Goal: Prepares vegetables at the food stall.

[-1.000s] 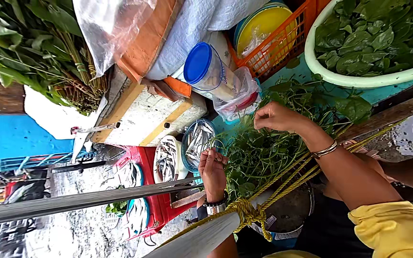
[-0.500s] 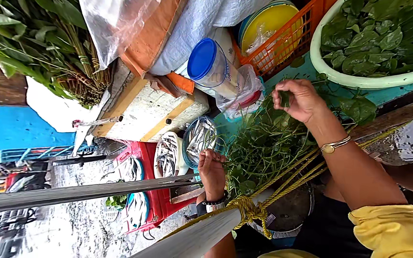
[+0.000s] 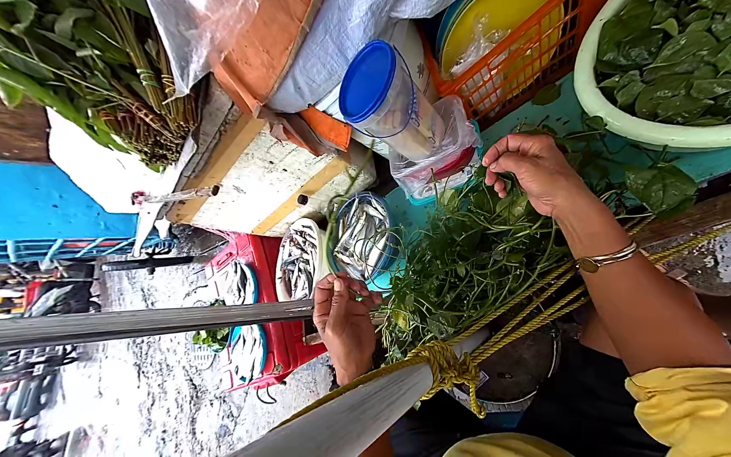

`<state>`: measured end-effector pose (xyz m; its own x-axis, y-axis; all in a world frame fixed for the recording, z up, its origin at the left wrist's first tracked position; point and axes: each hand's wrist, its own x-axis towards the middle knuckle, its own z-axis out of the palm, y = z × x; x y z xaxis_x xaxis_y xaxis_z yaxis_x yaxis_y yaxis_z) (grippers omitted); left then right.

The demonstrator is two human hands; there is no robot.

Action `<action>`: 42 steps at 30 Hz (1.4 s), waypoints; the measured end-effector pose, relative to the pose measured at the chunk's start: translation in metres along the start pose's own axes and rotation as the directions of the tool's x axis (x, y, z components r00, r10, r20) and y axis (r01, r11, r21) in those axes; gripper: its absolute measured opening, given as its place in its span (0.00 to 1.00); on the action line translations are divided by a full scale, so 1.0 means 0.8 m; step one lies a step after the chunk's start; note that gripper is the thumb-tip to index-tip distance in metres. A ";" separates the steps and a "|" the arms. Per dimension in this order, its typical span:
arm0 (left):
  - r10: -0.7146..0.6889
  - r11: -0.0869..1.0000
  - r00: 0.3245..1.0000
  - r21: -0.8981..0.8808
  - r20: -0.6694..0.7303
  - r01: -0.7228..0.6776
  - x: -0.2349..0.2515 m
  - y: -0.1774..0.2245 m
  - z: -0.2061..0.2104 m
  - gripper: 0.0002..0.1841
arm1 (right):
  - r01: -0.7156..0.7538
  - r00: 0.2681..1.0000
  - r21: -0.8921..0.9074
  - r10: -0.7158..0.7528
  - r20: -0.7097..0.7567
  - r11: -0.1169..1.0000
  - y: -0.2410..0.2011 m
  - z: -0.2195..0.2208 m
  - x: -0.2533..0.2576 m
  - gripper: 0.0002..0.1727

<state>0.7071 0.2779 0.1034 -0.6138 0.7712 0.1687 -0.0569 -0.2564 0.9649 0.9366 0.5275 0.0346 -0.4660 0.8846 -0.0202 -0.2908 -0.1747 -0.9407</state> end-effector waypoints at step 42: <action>-0.417 0.457 0.879 0.889 0.231 -0.017 0.051 -0.095 -0.001 0.08 | 0.086 0.953 -0.487 0.071 0.295 0.869 0.014 0.013 -0.001 0.05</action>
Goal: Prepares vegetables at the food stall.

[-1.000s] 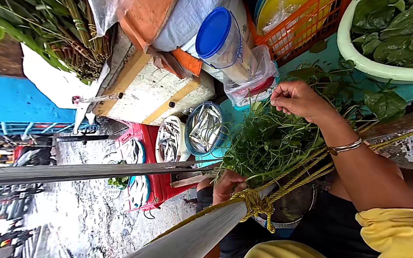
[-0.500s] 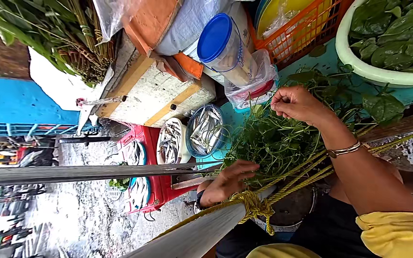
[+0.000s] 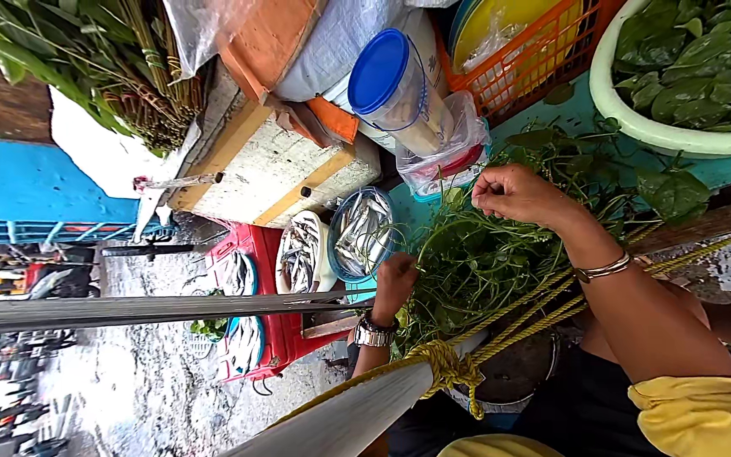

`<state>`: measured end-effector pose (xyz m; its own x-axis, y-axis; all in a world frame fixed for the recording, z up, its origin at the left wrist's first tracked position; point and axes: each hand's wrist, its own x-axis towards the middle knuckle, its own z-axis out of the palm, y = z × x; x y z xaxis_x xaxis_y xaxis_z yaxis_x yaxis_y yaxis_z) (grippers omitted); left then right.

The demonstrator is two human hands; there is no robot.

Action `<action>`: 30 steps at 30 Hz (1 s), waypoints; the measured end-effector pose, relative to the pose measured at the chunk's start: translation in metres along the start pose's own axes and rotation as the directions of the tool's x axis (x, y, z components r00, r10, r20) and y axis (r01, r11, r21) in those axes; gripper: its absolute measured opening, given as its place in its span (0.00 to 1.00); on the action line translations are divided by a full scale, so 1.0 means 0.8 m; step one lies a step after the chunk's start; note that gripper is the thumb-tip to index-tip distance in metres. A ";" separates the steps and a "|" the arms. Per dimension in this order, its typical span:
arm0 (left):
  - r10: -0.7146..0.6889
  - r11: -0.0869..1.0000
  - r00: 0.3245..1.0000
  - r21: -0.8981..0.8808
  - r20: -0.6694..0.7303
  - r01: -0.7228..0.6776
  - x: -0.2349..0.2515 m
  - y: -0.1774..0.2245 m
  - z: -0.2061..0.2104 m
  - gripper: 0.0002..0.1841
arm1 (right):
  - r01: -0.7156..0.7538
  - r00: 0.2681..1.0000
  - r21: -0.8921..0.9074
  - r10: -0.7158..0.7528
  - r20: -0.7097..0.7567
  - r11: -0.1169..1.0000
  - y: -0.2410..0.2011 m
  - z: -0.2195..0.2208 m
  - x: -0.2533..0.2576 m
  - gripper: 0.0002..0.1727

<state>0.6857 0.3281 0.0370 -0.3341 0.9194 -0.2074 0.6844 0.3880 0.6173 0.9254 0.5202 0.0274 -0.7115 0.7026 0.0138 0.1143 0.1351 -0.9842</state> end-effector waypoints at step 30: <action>0.258 0.317 0.957 -0.924 -0.132 -0.213 -0.039 0.112 -0.070 0.07 | 0.296 0.669 -0.385 0.098 0.737 0.874 -0.061 0.076 -0.048 0.08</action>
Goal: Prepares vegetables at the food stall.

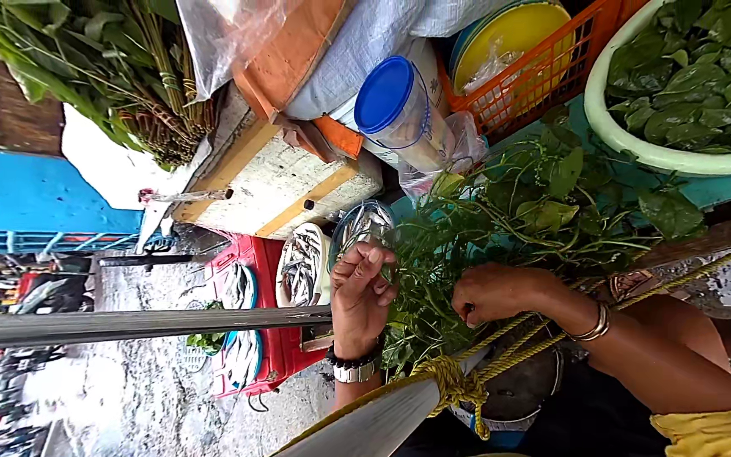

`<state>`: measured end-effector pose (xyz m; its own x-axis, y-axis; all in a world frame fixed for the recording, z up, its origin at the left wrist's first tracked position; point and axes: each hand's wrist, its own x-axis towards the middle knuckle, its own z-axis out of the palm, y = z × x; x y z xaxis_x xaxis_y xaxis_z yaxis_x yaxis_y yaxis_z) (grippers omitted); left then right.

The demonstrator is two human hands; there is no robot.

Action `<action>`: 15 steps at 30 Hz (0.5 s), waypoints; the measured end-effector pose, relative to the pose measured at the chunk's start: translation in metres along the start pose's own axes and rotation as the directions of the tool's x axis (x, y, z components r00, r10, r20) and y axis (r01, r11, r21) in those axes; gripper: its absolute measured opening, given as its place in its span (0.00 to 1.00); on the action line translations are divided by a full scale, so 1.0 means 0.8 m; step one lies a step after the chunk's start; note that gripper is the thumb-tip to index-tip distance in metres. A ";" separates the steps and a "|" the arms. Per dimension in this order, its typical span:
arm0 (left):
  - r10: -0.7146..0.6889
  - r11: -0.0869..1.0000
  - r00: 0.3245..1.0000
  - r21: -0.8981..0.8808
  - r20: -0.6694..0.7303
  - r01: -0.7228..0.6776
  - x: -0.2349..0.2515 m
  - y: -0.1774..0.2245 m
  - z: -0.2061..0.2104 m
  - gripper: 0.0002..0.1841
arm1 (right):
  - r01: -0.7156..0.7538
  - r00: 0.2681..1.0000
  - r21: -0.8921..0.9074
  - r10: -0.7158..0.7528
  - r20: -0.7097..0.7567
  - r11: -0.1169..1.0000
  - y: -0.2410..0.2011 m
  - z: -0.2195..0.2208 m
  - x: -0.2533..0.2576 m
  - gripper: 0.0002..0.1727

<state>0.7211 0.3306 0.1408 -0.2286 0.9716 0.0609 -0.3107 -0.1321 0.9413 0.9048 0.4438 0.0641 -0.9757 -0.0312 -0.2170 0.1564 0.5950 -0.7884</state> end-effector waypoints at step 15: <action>-0.060 0.998 0.998 0.004 -0.005 0.060 -0.069 -0.050 -0.026 0.07 | 0.226 0.690 0.256 0.031 -0.723 0.940 0.054 -0.042 -0.052 0.06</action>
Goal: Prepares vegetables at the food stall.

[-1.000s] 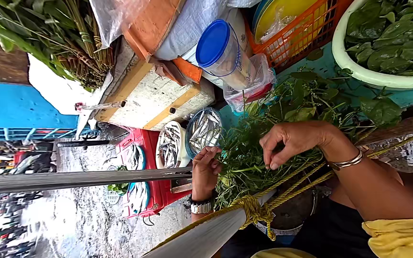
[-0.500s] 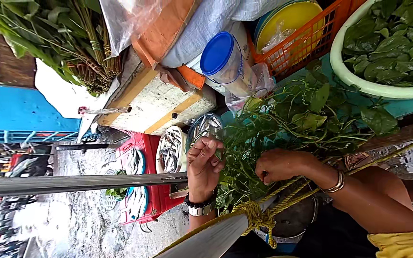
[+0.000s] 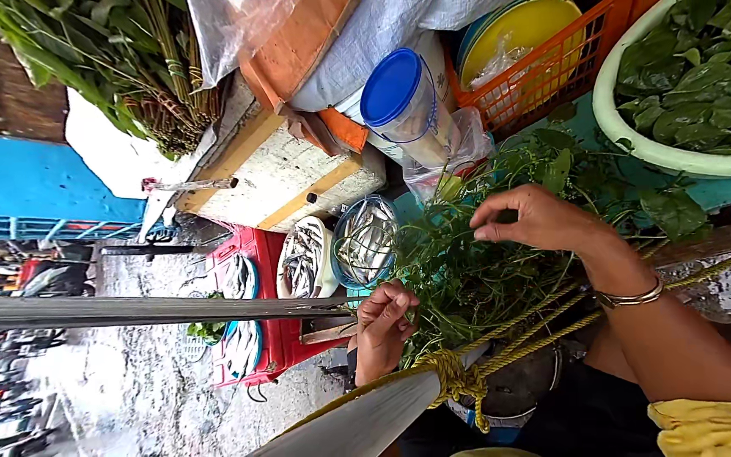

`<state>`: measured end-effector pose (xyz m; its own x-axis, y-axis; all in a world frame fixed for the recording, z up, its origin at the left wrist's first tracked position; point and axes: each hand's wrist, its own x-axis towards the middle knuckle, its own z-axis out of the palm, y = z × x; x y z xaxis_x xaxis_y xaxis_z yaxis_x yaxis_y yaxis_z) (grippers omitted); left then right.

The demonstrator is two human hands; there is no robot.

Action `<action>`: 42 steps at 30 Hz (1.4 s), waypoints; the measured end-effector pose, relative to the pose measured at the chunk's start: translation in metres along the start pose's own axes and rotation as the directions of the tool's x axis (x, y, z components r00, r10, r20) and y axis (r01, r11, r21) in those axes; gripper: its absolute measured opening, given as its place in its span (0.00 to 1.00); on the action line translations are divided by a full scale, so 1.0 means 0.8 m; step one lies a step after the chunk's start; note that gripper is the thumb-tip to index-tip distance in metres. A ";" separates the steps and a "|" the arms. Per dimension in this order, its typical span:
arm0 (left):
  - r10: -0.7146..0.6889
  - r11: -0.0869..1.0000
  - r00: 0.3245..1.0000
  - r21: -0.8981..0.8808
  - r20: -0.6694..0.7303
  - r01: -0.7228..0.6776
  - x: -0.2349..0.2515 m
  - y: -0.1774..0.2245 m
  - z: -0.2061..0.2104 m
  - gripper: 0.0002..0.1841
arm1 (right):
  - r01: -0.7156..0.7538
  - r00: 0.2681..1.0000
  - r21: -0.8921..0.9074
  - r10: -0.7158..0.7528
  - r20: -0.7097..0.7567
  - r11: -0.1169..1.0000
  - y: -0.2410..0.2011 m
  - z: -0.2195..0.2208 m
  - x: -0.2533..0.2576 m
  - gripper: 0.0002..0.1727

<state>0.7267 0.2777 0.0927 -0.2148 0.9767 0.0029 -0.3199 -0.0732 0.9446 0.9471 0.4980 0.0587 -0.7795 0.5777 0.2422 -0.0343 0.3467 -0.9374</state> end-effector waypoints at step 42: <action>-0.235 0.970 0.970 -0.083 -0.058 0.230 -0.021 -0.009 -0.009 0.10 | -0.101 0.990 0.539 0.138 -0.029 0.836 -0.022 0.053 0.010 0.08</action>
<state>0.7257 0.2604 0.0837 -0.1862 0.9532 -0.2384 -0.4362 0.1372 0.8893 0.9148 0.4657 0.0664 -0.7586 0.6408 0.1179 -0.2876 -0.1670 -0.9431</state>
